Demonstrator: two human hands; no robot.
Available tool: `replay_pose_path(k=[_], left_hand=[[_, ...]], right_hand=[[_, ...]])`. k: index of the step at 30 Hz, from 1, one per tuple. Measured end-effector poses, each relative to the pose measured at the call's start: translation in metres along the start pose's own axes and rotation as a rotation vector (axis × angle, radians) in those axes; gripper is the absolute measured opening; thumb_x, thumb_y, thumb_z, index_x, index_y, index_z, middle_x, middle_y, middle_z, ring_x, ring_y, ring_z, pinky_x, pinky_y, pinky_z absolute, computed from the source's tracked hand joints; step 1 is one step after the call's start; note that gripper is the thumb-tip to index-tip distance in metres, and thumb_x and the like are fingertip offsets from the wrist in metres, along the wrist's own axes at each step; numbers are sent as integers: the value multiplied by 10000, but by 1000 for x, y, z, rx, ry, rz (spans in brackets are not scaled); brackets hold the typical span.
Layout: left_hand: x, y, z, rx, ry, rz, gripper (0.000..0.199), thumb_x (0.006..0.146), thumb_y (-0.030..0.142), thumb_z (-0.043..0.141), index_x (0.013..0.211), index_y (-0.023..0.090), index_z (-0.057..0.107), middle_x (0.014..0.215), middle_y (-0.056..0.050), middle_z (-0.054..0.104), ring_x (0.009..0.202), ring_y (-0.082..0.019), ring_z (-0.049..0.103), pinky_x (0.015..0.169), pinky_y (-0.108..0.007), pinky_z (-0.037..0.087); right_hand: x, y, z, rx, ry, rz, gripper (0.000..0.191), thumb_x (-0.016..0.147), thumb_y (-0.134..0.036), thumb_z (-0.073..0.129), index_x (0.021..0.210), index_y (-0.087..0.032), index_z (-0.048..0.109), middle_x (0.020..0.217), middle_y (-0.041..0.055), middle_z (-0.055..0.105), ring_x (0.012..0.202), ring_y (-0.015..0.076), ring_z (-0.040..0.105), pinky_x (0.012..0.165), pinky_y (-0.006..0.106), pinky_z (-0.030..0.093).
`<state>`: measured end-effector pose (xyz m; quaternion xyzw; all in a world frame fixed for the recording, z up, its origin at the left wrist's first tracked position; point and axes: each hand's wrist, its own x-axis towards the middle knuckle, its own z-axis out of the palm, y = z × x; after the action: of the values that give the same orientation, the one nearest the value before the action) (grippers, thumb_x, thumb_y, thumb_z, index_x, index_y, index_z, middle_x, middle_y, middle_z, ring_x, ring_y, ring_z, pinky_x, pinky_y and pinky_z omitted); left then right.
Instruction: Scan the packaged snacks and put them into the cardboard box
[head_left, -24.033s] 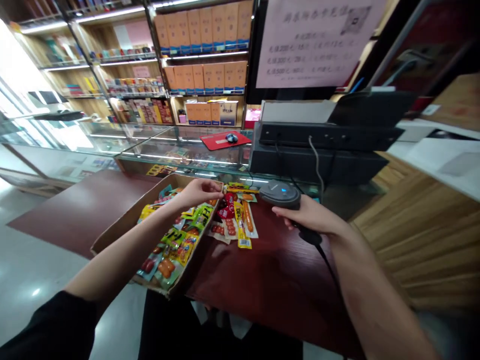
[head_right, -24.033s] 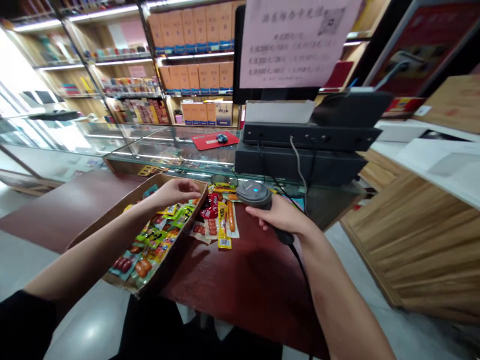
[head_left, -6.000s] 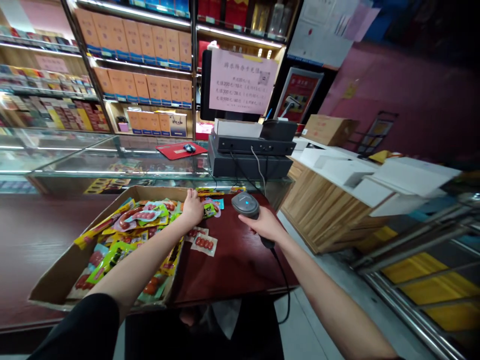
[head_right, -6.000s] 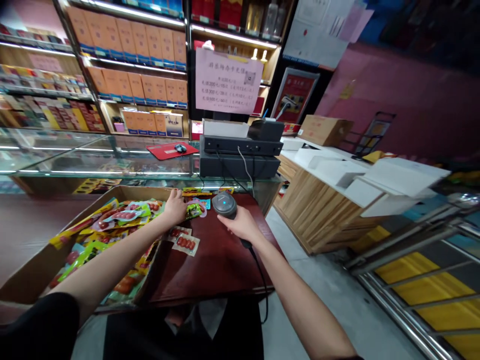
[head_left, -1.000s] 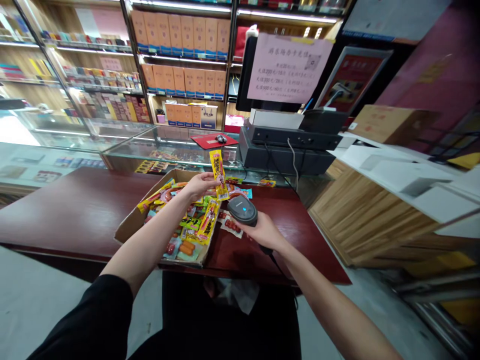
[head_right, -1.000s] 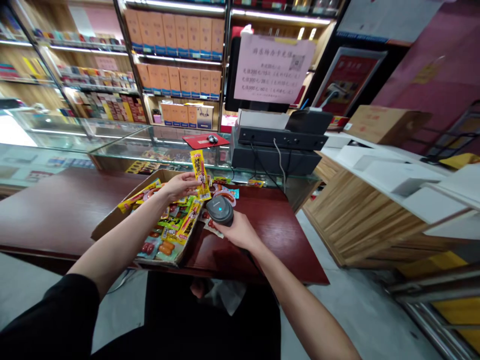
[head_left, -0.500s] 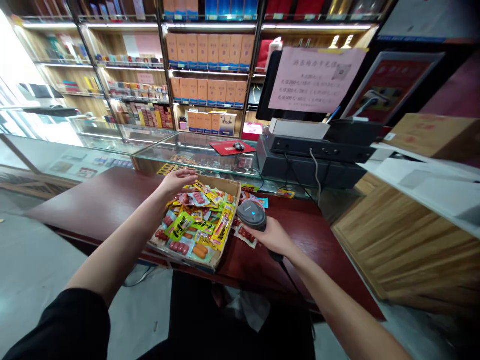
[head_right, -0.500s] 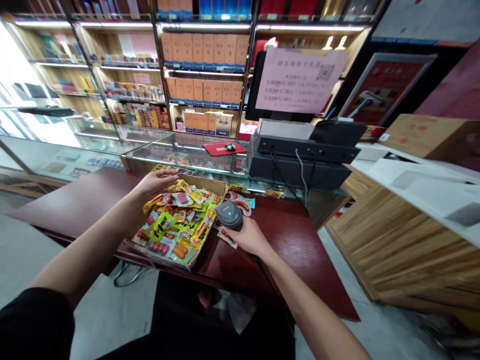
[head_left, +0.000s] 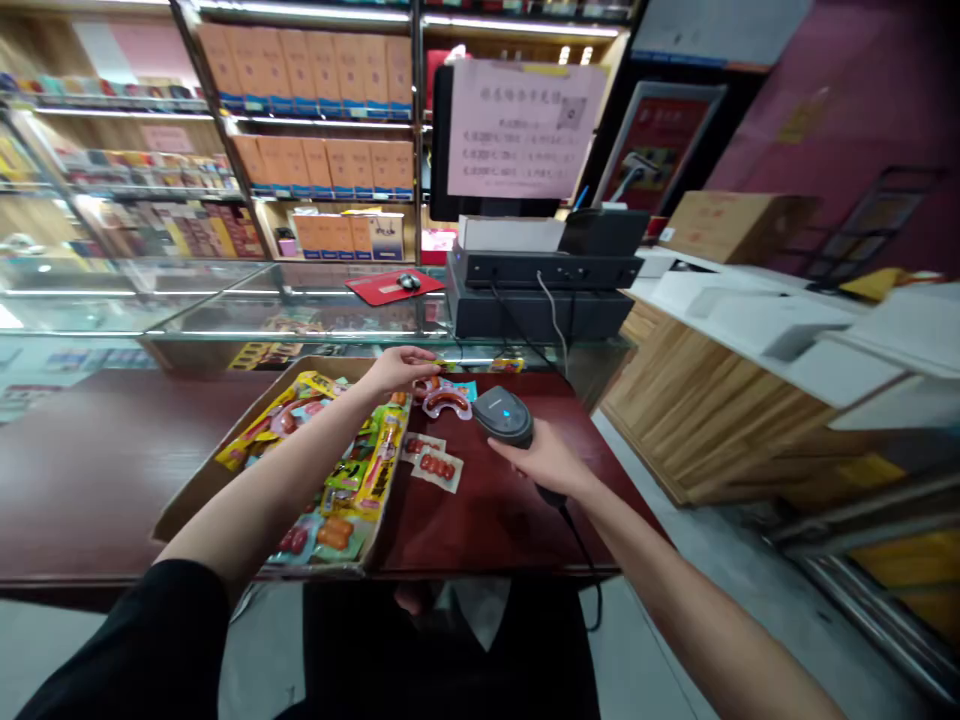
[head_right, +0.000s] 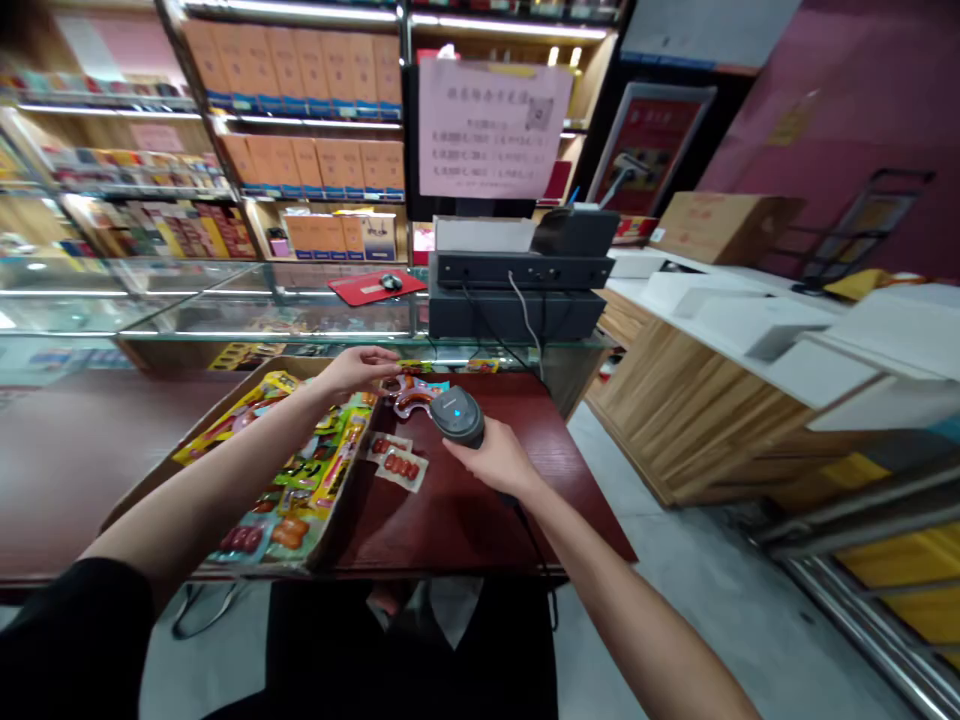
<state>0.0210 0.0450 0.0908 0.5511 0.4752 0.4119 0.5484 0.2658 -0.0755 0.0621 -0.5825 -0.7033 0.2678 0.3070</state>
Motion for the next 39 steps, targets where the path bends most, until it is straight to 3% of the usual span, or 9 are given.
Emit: replay_pose_path(k=[6, 11, 13, 18, 22, 26, 30, 35, 39], left_hand=[[59, -14, 56, 117, -86, -23, 328, 582, 238, 854, 841, 141, 678, 662, -28, 653, 553, -134, 604, 540, -273, 537], [111, -30, 103, 365, -79, -56, 285, 567, 219, 837, 812, 170, 700, 570, 12, 591, 532, -139, 574, 579, -277, 524], [131, -37, 118, 490, -60, -2, 266, 565, 210, 829, 801, 181, 709, 591, -2, 611, 577, -167, 599, 621, -285, 518], [165, -54, 140, 795, 30, 279, 233, 606, 173, 786, 826, 196, 713, 818, -95, 700, 863, -266, 652, 826, -318, 477], [176, -64, 146, 1042, 13, 343, 173, 744, 219, 679, 914, 194, 700, 943, -146, 699, 969, -297, 631, 871, -341, 448], [176, -63, 146, 1099, 8, 350, 130, 778, 206, 637, 886, 183, 705, 905, -156, 704, 923, -293, 641, 849, -350, 452], [160, -54, 135, 948, -16, 246, 158, 681, 103, 695, 813, 183, 728, 720, -98, 695, 880, -276, 663, 840, -316, 471], [105, -41, 103, 358, -113, -223, 140, 643, 42, 715, 710, 161, 682, 592, -31, 661, 629, -213, 672, 665, -306, 545], [47, -32, 69, -150, -123, -323, 176, 677, -25, 663, 750, 130, 624, 738, -90, 713, 675, -203, 704, 676, -317, 585]], right_hand=[[1, 44, -22, 82, 52, 145, 290, 770, -453, 660, 811, -167, 625, 527, 10, 626, 425, 157, 587, 441, 245, 450], [3, 82, -38, 157, 94, 192, 380, 783, -485, 648, 991, -167, 645, 536, -5, 623, 403, 156, 573, 398, 250, 434], [4, 94, -47, 128, 129, 190, 398, 782, -485, 652, 1027, -171, 657, 568, 4, 649, 442, 169, 599, 442, 266, 463], [4, 114, -69, 78, 210, 189, 412, 769, -452, 677, 1076, -177, 682, 686, 47, 718, 670, 233, 695, 619, 305, 529], [2, 123, -79, 66, 225, 202, 424, 759, -420, 694, 1118, -194, 678, 754, 58, 739, 787, 263, 709, 686, 326, 535], [-2, 126, -79, 60, 223, 206, 425, 752, -398, 705, 1126, -198, 680, 827, 74, 749, 887, 286, 703, 748, 344, 534], [-4, 120, -72, 65, 219, 146, 403, 759, -409, 701, 1101, -197, 686, 989, 78, 748, 983, 283, 684, 833, 363, 528], [-5, 94, -50, 75, 158, 21, 405, 760, -380, 711, 1127, -213, 673, 1089, 70, 729, 1013, 257, 678, 893, 368, 519], [-3, 58, -22, 107, 116, -4, 379, 754, -397, 715, 1077, -200, 694, 1054, 77, 741, 974, 260, 692, 855, 359, 534]])
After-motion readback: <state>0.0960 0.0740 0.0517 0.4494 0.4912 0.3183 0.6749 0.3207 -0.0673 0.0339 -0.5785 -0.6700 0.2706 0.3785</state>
